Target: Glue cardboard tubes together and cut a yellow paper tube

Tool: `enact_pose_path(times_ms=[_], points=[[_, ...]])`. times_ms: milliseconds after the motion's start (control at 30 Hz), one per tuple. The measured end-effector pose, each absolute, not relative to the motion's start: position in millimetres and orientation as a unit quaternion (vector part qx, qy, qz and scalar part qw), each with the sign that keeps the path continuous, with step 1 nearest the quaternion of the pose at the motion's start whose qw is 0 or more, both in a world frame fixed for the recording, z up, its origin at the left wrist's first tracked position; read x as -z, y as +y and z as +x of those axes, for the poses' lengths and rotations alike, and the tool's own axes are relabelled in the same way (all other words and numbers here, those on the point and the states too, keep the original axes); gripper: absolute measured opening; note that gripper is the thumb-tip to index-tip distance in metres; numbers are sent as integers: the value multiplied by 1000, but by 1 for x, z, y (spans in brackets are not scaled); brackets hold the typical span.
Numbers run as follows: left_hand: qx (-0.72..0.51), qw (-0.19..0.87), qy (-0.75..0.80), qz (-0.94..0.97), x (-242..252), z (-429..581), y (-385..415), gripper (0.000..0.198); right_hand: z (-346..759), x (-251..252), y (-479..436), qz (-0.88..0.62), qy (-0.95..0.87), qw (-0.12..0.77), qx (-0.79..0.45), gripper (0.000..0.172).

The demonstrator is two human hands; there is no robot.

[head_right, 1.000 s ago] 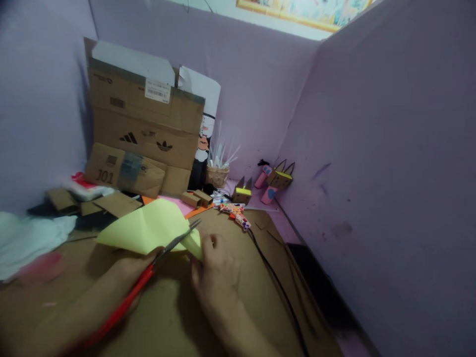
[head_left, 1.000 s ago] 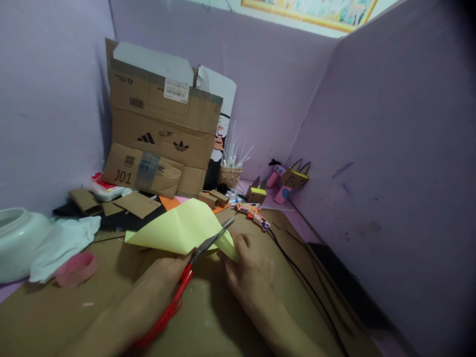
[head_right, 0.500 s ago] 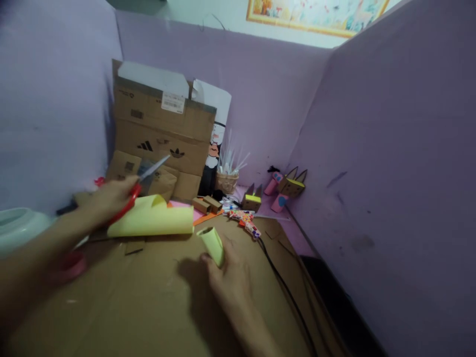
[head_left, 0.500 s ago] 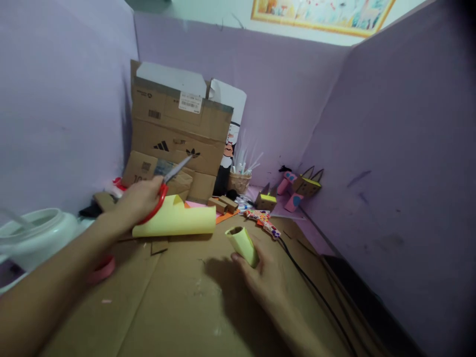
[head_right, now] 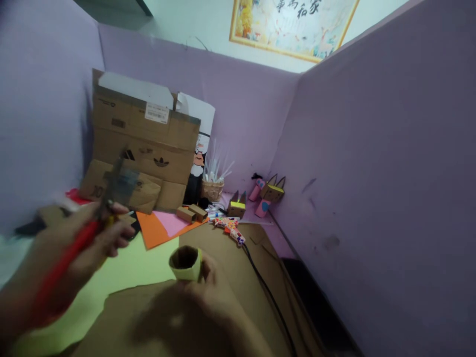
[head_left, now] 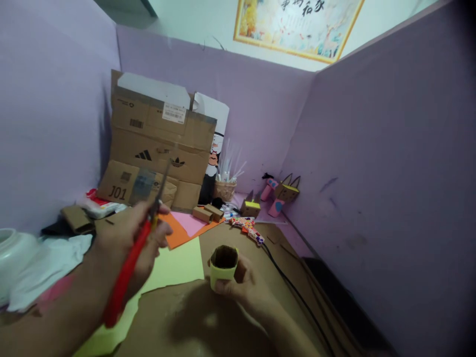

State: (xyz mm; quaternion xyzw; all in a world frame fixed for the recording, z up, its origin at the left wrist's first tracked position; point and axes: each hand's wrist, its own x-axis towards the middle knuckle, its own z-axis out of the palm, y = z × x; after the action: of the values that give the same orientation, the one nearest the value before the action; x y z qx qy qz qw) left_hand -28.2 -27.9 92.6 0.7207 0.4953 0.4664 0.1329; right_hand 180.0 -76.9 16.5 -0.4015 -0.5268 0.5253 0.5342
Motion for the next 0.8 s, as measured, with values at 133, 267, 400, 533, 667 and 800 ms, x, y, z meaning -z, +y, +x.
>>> enact_pose_path(times_ms=[133,267,400,533,667,800], points=[[-383,115,402,823,-65,-19,-41,19,182,-22,-76,-336,-492,563,-573,44],[-347,198,372,838,-42,-13,-32,26,188,-25,-73,-320,-460,579,-592,46],[-369,299,387,790,-37,-11,-35,21,189,-27,-73,-305,-437,569,-626,44],[-414,405,353,735,-43,-9,-44,32,176,-20,-76,-257,-428,536,-681,56],[-392,485,311,717,-48,-3,-50,41,163,-9,-78,-223,-431,511,-709,59],[-403,449,347,718,-48,1,-55,39,159,-9,-81,-223,-453,495,-707,61]])
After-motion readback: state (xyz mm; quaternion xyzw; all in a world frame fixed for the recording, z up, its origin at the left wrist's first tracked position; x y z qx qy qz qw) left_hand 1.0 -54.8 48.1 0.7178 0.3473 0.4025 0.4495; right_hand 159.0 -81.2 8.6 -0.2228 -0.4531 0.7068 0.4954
